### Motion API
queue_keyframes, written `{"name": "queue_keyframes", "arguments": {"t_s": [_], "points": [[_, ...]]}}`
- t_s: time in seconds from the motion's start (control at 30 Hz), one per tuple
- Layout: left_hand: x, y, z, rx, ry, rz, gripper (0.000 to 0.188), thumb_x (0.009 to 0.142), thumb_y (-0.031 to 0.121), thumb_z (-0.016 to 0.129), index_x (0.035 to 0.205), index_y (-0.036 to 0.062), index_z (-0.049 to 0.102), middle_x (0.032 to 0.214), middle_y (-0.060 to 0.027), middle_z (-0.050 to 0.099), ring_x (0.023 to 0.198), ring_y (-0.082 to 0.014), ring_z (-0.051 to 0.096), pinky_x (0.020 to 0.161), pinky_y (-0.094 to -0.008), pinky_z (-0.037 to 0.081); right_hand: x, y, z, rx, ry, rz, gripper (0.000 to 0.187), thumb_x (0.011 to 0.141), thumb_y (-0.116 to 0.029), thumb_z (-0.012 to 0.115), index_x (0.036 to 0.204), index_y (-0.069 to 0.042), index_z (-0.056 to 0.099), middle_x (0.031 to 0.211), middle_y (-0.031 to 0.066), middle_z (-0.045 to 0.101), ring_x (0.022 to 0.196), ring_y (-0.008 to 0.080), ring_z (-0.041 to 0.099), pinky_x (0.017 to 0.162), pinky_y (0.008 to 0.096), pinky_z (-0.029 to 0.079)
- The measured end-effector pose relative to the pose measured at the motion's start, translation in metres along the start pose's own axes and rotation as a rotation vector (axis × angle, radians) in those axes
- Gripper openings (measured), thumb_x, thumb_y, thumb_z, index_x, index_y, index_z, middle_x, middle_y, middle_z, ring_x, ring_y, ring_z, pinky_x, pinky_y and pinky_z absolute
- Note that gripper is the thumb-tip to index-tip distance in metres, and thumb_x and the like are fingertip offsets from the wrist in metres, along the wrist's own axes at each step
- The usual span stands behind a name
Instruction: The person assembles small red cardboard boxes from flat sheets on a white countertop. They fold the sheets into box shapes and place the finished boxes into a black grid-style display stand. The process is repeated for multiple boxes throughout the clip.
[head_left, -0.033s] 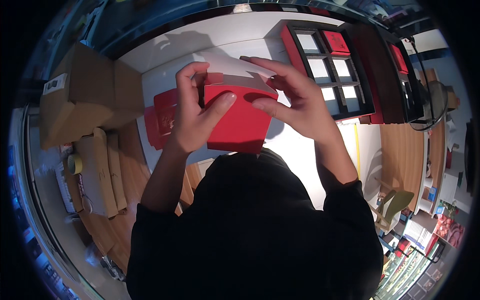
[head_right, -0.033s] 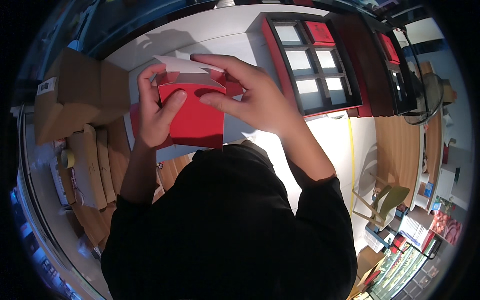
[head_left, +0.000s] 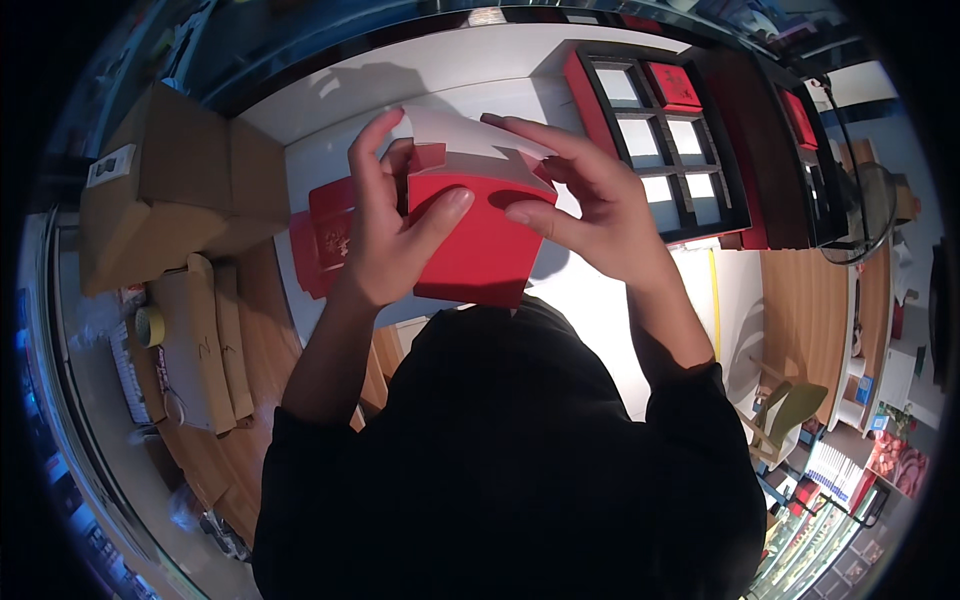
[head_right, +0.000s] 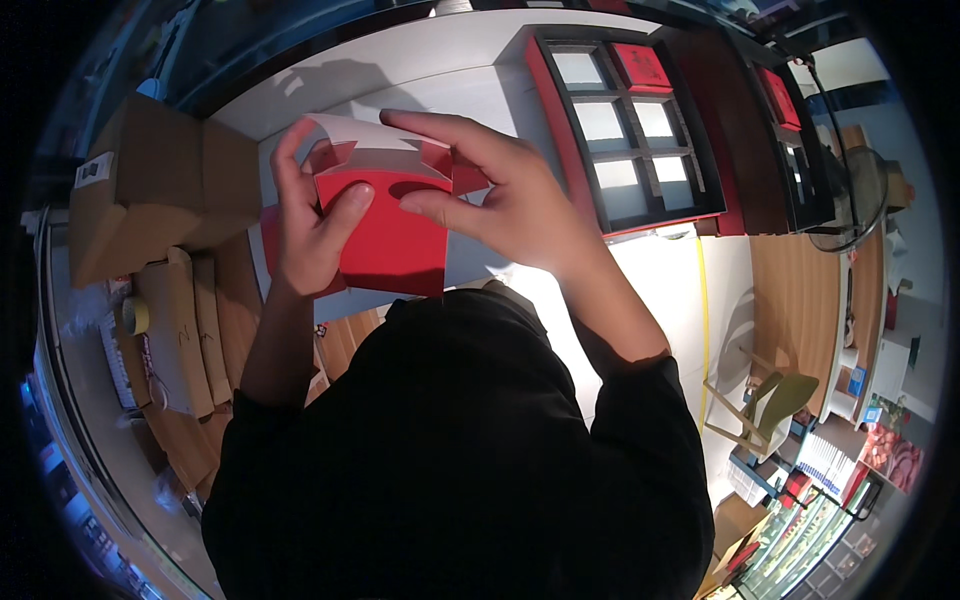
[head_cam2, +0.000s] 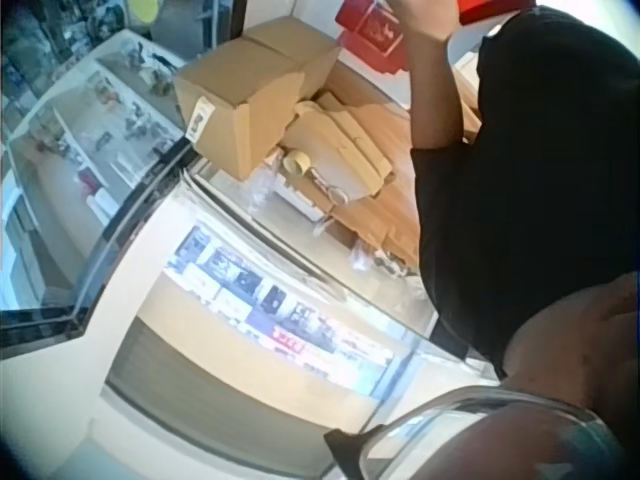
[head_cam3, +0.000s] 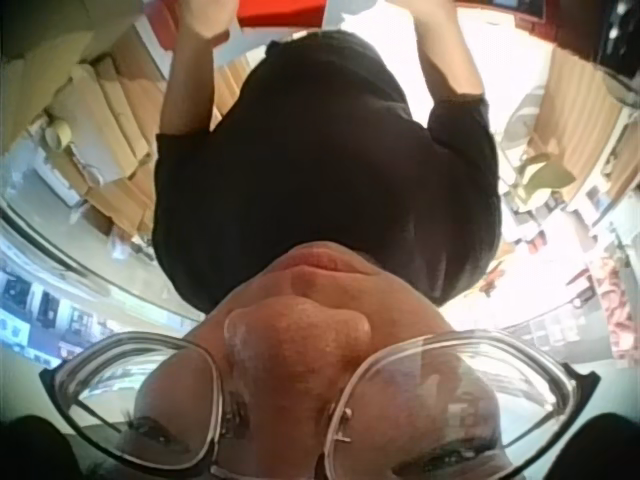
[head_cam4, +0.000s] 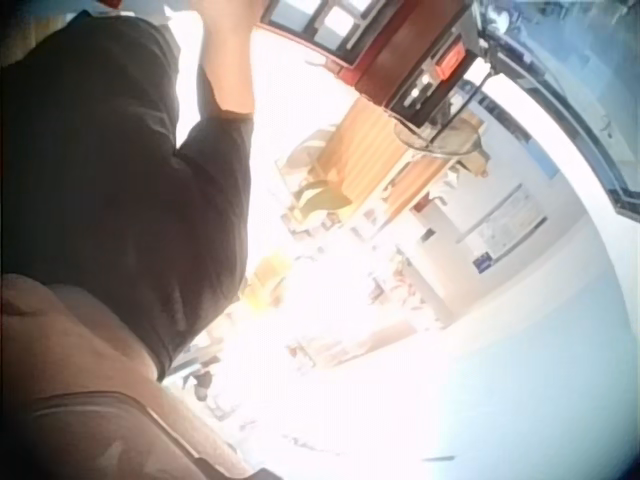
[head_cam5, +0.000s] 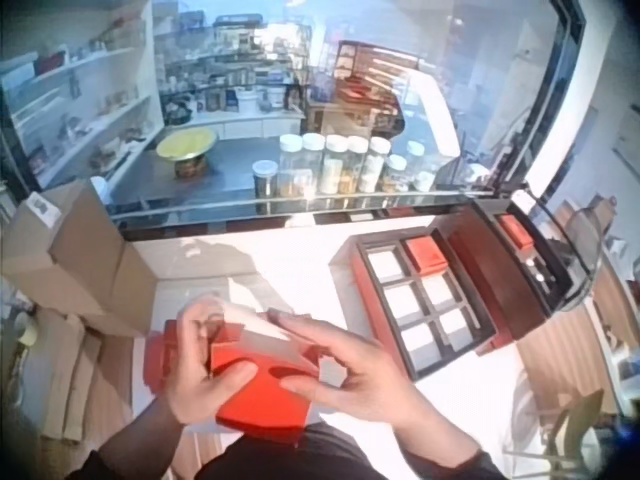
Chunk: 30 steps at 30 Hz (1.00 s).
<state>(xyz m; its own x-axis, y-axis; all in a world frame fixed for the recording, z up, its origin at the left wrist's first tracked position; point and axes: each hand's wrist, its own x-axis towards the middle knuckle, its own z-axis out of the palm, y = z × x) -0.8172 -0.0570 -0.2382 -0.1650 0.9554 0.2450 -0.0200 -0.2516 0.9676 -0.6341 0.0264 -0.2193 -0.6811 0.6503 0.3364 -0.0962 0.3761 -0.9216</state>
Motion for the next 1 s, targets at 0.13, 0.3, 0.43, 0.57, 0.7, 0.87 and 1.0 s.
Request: {"name": "queue_keyframes", "arguments": {"t_s": [0.13, 0.3, 0.43, 0.57, 0.7, 0.87, 1.0], "points": [[0.001, -0.003, -0.008, 0.057, -0.029, 0.047, 0.062, 0.083, 0.014, 0.063, 0.131, 0.0062, 0.024, 0.116, -0.0184, 0.046, 0.106, -0.0224, 0.052, 0.085, -0.0342, 0.047, -0.004, 0.009, 0.009, 0.171, 0.132, 0.016, 0.063, 0.075, -0.011, 0.075, 0.129, -0.006, 0.044, 0.107, 0.0083, 0.058, 0.097, 0.0164, 0.059, 0.082, 0.0294, 0.051], [-0.003, 0.000, -0.007, 0.021, -0.070, -0.002, 0.064, 0.082, 0.013, 0.064, 0.131, 0.0056, 0.022, 0.116, -0.0193, 0.046, 0.105, -0.0225, 0.053, 0.085, -0.0339, 0.048, -0.007, 0.007, 0.018, 0.415, 0.238, 0.037, 0.058, 0.074, -0.007, 0.075, 0.123, -0.002, 0.044, 0.106, 0.0082, 0.058, 0.096, 0.0155, 0.059, 0.082, 0.0283, 0.050], [-0.001, 0.002, -0.003, 0.023, -0.040, 0.066, 0.065, 0.081, 0.012, 0.064, 0.130, 0.0045, 0.022, 0.116, -0.0196, 0.046, 0.106, -0.0227, 0.053, 0.085, -0.0336, 0.048, -0.006, 0.004, 0.025, 0.357, 0.364, -0.075, 0.054, 0.074, -0.006, 0.074, 0.121, -0.003, 0.047, 0.102, 0.0084, 0.057, 0.093, 0.0159, 0.059, 0.079, 0.0280, 0.051], [-0.001, 0.004, -0.002, 0.056, -0.028, 0.130, 0.067, 0.080, 0.011, 0.065, 0.130, 0.0039, 0.022, 0.116, -0.0195, 0.046, 0.106, -0.0235, 0.053, 0.085, -0.0334, 0.048, -0.009, 0.003, 0.015, 0.094, 0.261, -0.085, 0.030, 0.074, -0.006, 0.074, 0.100, 0.000, 0.060, 0.099, 0.0091, 0.057, 0.087, 0.0158, 0.061, 0.074, 0.0269, 0.053], [0.001, 0.006, -0.005, 0.105, -0.078, 0.177, 0.065, 0.078, 0.011, 0.067, 0.128, 0.0038, 0.026, 0.115, -0.0189, 0.047, 0.103, -0.0241, 0.054, 0.084, -0.0330, 0.048, -0.009, 0.000, 0.014, 0.033, 0.261, -0.103, 0.023, 0.072, -0.006, 0.075, 0.091, 0.001, 0.063, 0.097, 0.0090, 0.058, 0.087, 0.0160, 0.062, 0.070, 0.0254, 0.054], [0.001, 0.001, -0.013, 0.153, -0.160, 0.217, 0.060, 0.075, 0.012, 0.071, 0.120, 0.0052, 0.032, 0.115, -0.0171, 0.048, 0.101, -0.0219, 0.055, 0.081, -0.0319, 0.049, -0.012, -0.001, 0.021, 0.199, 0.347, -0.094, 0.024, 0.072, -0.005, 0.074, 0.093, 0.001, 0.063, 0.101, 0.0113, 0.059, 0.087, 0.0180, 0.062, 0.073, 0.0269, 0.053], [0.000, -0.006, -0.014, 0.080, -0.159, 0.240, 0.062, 0.073, 0.020, 0.076, 0.117, 0.0070, 0.033, 0.116, -0.0163, 0.048, 0.101, -0.0205, 0.055, 0.079, -0.0309, 0.050, -0.010, -0.009, 0.022, 0.249, 0.307, -0.115, 0.027, 0.071, -0.006, 0.075, 0.097, -0.002, 0.064, 0.107, 0.0121, 0.058, 0.091, 0.0206, 0.062, 0.076, 0.0289, 0.053]]}}
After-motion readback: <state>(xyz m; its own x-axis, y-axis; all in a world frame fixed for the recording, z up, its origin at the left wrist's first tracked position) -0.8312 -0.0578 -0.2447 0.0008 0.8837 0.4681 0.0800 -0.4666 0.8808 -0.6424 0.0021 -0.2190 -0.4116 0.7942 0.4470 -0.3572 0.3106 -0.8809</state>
